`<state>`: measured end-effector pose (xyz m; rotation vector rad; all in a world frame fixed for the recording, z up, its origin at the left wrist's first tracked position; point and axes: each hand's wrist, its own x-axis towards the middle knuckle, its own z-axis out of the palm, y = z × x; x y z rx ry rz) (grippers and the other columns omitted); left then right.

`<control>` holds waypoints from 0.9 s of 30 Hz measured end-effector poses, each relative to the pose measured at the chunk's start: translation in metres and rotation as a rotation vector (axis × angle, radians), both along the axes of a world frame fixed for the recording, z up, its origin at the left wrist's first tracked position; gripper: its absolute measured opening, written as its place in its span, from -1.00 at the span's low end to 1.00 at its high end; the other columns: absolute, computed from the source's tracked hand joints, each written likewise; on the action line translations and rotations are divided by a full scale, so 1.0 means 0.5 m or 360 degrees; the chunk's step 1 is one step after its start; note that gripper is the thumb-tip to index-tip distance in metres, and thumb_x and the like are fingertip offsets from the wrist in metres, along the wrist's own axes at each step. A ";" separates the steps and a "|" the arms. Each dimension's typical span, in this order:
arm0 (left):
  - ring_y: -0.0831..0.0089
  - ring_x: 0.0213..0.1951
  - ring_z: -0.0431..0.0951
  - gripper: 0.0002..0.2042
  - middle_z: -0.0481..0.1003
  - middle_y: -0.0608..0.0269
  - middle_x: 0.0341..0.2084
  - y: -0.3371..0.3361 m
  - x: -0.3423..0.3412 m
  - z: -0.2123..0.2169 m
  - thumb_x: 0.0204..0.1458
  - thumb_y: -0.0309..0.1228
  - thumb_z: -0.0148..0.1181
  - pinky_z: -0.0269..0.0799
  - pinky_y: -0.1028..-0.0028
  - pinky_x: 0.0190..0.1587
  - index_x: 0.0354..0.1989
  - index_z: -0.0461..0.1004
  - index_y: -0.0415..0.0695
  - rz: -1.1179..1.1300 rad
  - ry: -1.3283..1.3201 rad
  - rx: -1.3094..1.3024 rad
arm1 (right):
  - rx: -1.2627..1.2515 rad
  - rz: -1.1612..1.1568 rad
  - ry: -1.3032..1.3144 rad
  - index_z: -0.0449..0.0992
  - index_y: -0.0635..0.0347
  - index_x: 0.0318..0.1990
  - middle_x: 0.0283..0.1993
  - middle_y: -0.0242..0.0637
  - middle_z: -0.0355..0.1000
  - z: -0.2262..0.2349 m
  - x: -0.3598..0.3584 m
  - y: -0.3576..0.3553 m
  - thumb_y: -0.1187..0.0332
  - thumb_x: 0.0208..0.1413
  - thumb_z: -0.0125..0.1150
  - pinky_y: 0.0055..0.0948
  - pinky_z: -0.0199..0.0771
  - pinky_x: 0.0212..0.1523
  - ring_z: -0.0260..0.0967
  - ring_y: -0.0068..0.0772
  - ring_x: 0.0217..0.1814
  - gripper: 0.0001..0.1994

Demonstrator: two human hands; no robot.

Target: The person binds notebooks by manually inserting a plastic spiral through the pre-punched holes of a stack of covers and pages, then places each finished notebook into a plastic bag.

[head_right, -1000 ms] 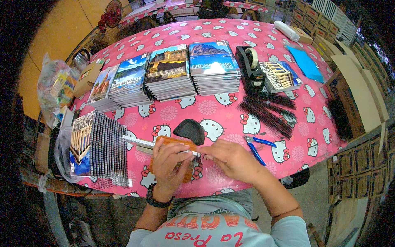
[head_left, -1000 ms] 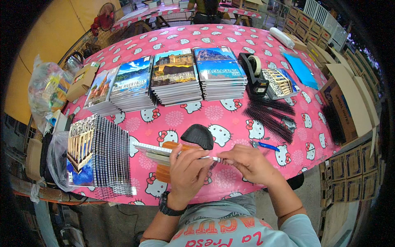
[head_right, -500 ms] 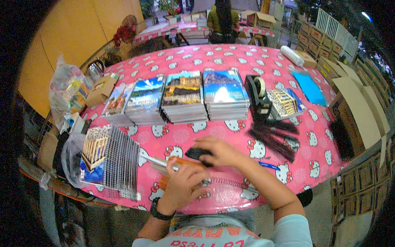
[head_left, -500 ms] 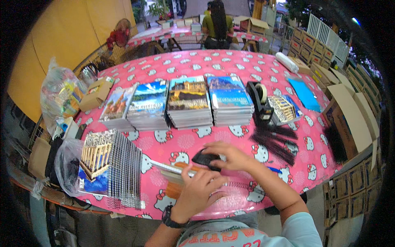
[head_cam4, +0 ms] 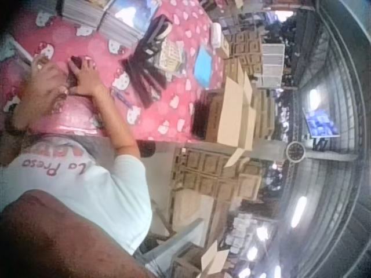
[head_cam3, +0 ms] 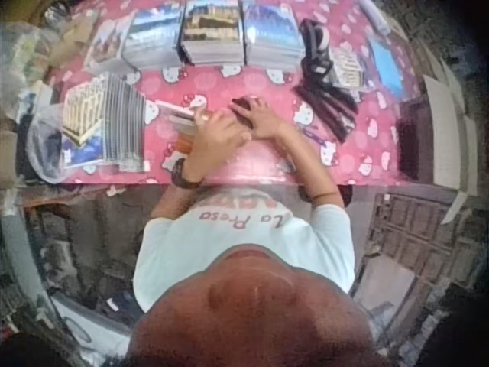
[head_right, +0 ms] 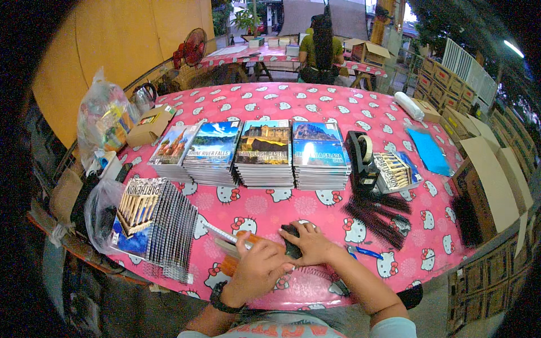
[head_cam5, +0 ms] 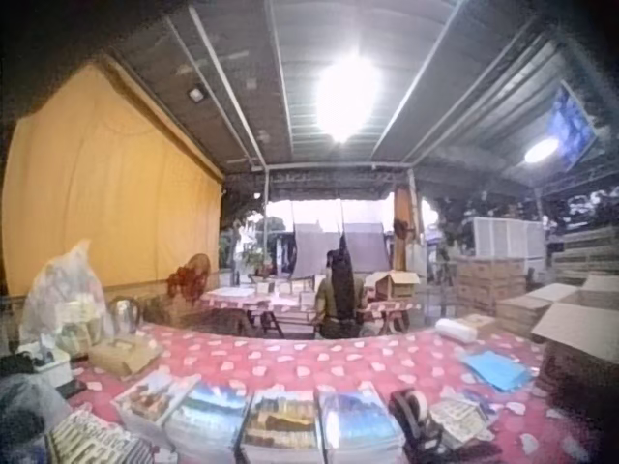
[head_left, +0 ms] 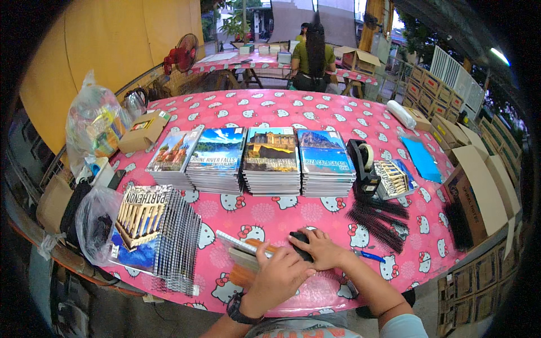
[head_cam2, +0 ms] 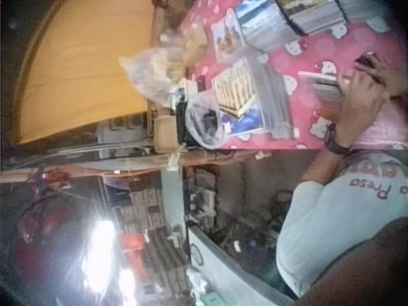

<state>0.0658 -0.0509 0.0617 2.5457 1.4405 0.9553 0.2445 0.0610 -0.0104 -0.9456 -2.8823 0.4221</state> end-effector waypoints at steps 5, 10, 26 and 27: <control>0.44 -0.14 0.39 -0.82 0.47 0.43 -0.32 0.005 -0.001 -0.002 -0.09 -0.28 0.19 -0.10 0.03 0.07 -0.29 0.50 0.03 -0.0061 -0.0125 -0.0008 | -0.0133 -0.0108 0.0009 0.16 -0.16 0.24 0.17 0.03 0.11 0.010 0.029 -0.003 0.13 -0.40 0.43 -0.03 0.18 0.14 0.05 0.12 0.20 -0.11; 0.44 -0.15 0.40 -0.83 0.47 0.41 -0.32 0.011 0.005 -0.002 -0.08 -0.27 0.18 -0.09 0.06 0.07 -0.30 0.50 0.02 -0.0056 -0.0165 0.0071 | -0.0015 -0.0135 0.0308 0.23 -0.11 0.19 0.11 0.02 0.17 -0.012 0.039 -0.014 0.20 -0.44 0.47 -0.10 0.21 0.14 0.13 0.08 0.16 -0.14; 0.44 -0.29 0.39 -0.83 0.38 0.42 -0.47 0.012 -0.002 0.006 -0.05 -0.25 0.16 0.03 0.17 -0.01 -0.29 0.48 0.01 -0.0008 -0.0116 0.0039 | -0.2828 -0.0691 0.2346 0.25 0.34 0.13 0.04 0.05 0.35 -0.090 0.104 -0.154 -0.56 -0.22 -0.26 -0.15 0.33 -0.06 0.38 -0.05 -0.14 0.06; 0.44 -0.27 0.40 -0.82 0.42 0.43 -0.42 0.013 -0.004 0.007 -0.06 -0.25 0.17 0.00 0.15 0.02 -0.30 0.49 0.01 0.0010 -0.0044 -0.0024 | -0.2847 -0.0597 0.2424 0.26 0.32 0.12 0.03 0.02 0.36 -0.091 0.098 -0.153 -0.55 -0.21 -0.26 -0.16 0.33 -0.08 0.38 -0.05 -0.13 0.03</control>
